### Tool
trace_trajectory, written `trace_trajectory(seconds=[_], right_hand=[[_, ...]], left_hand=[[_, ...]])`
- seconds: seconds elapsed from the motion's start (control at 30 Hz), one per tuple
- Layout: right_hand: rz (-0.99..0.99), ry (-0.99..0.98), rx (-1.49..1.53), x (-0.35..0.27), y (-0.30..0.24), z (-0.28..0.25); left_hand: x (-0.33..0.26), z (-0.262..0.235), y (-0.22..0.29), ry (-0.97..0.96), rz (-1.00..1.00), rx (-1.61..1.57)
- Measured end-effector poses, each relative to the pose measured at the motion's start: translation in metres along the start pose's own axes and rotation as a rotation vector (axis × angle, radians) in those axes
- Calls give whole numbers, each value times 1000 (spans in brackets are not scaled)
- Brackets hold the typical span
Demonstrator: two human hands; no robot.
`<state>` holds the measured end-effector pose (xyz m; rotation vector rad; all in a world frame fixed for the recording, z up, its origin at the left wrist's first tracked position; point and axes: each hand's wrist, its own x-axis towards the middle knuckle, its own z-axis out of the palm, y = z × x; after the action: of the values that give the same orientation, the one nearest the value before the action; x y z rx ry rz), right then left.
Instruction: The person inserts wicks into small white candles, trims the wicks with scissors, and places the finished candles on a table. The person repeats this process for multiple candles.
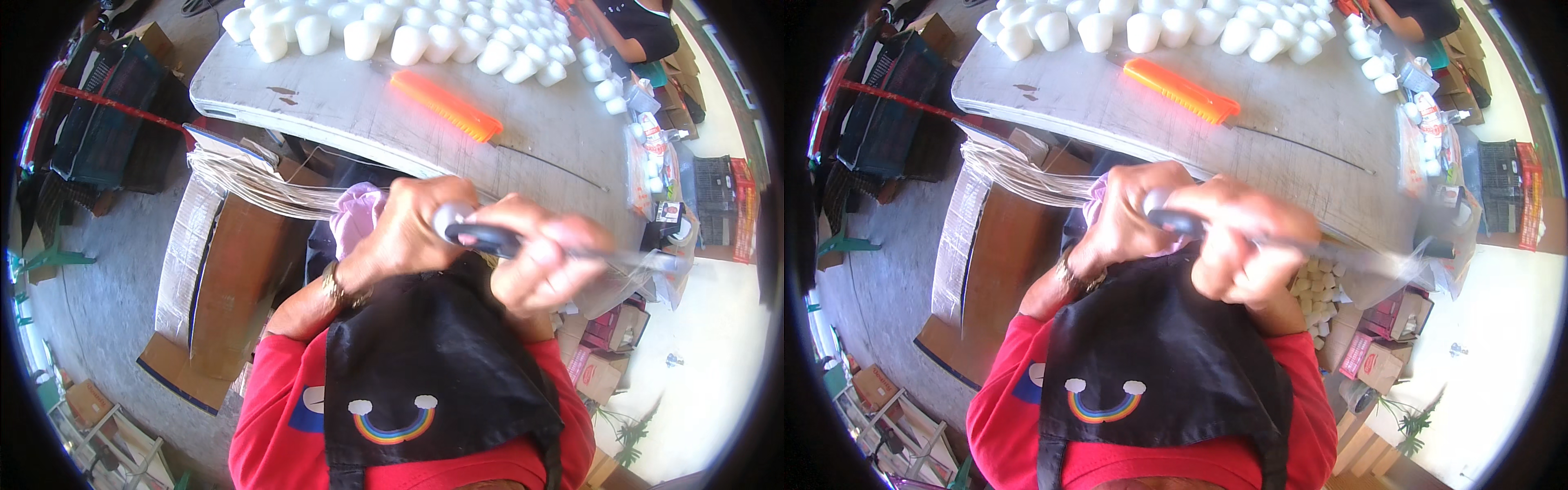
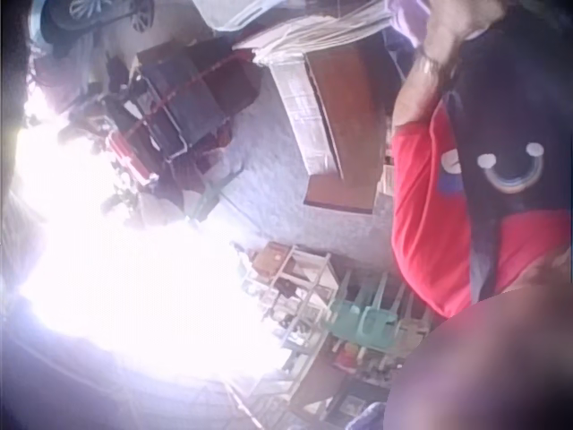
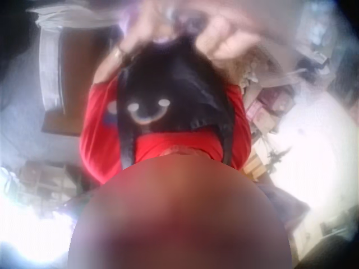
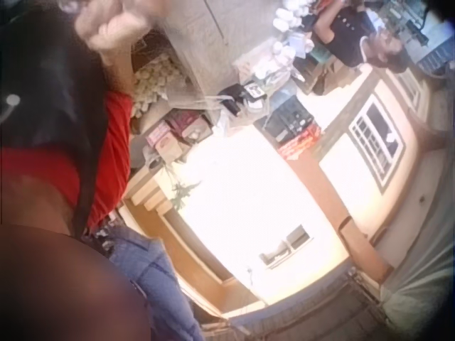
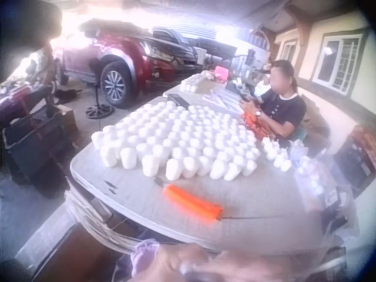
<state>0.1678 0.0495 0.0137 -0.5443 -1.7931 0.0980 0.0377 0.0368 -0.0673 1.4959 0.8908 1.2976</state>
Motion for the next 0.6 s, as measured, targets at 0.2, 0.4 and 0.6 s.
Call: trace_trajectory(seconds=[0.2, 0.4, 0.6], right_hand=[[6, 16, -154, -25, 11, -3], [7, -42, -150, -4, 9, 2], [-9, 108, -121, 2, 0, 8]], left_hand=[[3, 5, -6, 48, -50, -16], [3, 11, -9, 92, -30, -74], [3, 7, -2, 71, 11, -57]])
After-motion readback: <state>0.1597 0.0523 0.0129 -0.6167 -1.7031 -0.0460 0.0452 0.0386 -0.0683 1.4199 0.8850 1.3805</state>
